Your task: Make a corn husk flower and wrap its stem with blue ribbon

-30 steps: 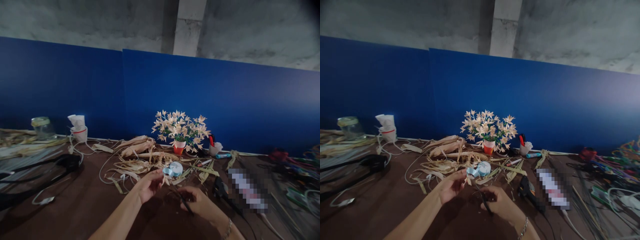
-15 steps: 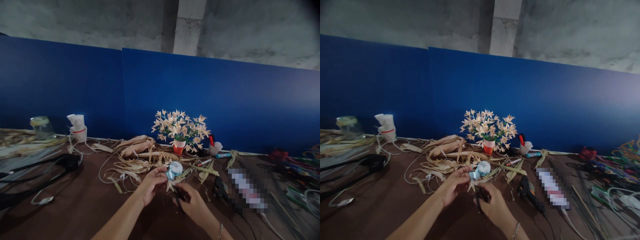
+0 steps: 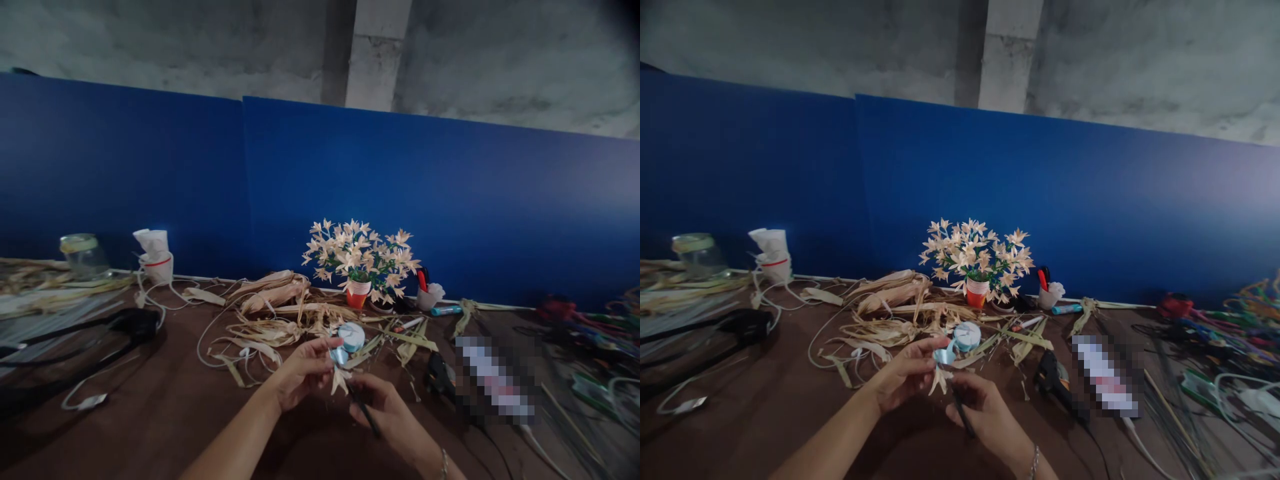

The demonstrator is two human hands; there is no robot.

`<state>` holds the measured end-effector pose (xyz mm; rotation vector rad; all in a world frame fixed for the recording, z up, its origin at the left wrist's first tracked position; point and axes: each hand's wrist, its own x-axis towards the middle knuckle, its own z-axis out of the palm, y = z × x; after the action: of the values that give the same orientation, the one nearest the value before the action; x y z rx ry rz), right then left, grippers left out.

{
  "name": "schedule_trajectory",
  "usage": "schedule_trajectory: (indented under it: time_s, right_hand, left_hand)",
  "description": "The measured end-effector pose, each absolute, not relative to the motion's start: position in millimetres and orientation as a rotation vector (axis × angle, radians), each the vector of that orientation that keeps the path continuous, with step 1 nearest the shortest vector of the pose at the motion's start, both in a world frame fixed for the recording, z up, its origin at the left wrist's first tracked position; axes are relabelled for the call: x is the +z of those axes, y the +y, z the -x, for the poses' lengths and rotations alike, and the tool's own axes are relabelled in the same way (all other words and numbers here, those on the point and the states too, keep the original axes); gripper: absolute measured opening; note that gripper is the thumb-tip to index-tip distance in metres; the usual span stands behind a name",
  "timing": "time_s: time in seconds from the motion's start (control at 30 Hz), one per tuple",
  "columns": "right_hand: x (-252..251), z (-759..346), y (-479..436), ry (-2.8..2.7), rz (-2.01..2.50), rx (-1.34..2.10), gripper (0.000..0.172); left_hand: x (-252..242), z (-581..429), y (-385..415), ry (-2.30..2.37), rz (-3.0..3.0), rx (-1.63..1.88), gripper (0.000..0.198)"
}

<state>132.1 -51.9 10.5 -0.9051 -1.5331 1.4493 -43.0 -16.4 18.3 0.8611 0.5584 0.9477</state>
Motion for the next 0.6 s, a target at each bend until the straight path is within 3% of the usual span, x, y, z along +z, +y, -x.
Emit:
schedule_trajectory:
  time_s: [0.37, 0.6]
  right_hand:
    - [12.4, -135.6, -56.2, -1.404, 0.836, 1.718, 0.037]
    - [15.9, -137.7, -57.6, -1.375, 0.833, 1.76, 0.034]
  left_hand:
    - [16.0, 40.2, -18.7, 0.527, -0.978, 1.01, 0.04]
    - [14.7, 39.6, -18.4, 0.523, -0.999, 0.996, 0.019]
